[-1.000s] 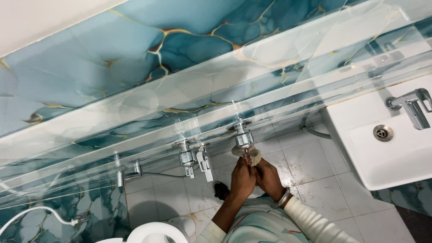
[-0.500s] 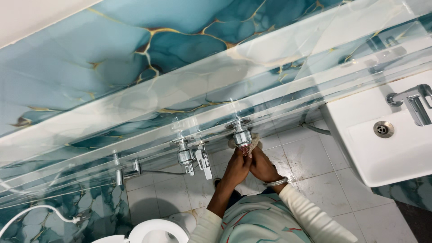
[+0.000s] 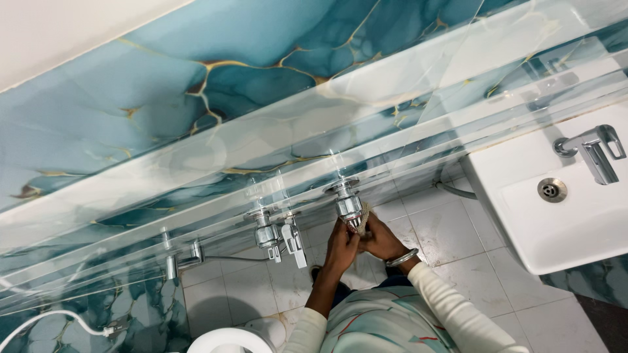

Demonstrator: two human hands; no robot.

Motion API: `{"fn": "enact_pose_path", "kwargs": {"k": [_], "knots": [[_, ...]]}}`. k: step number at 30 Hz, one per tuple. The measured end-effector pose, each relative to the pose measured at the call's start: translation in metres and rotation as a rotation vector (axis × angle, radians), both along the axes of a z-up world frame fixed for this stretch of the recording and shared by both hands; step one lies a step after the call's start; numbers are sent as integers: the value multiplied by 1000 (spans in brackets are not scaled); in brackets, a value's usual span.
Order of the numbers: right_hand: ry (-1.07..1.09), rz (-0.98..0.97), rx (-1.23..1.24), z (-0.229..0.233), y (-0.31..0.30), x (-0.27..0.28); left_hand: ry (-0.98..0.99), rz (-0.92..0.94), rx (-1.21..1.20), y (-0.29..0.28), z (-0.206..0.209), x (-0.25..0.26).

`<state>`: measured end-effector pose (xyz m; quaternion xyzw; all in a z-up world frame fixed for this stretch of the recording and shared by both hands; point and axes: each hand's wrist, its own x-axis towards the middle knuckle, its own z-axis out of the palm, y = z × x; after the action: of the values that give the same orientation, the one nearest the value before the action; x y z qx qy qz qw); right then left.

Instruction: The person cleans various bathroom fixtures using a cloth, including a faucet, shower head, and small sink.

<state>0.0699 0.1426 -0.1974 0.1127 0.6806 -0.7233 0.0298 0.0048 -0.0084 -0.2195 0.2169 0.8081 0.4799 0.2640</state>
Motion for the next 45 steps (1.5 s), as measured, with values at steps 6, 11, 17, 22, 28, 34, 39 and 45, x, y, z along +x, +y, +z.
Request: {"fn": "enact_pose_path", "kwargs": {"k": [6, 11, 17, 22, 28, 34, 39, 45], "knots": [[-173, 15, -106, -1, 6, -10, 148, 5, 183, 2, -5, -17], [78, -11, 118, -20, -6, 18, -49, 39, 52, -1, -16, 5], [7, 53, 433, -23, -14, 58, 154, -21, 77, -15, -24, 42], [-53, 87, 218, -15, 9, 34, 8, 91, -7, -11, -50, 27], [-94, -120, 265, -33, 5, -6, 155, 253, 105, 8, -57, 1], [-169, -141, 407, -15, -11, 28, -199, 353, 102, -1, -40, 23], [-31, -142, 471, -20, -8, 27, -32, 277, 152, -3, -43, 24], [7, -163, 155, -55, 6, -19, 103, 252, 269, 9, -64, -13]]}}
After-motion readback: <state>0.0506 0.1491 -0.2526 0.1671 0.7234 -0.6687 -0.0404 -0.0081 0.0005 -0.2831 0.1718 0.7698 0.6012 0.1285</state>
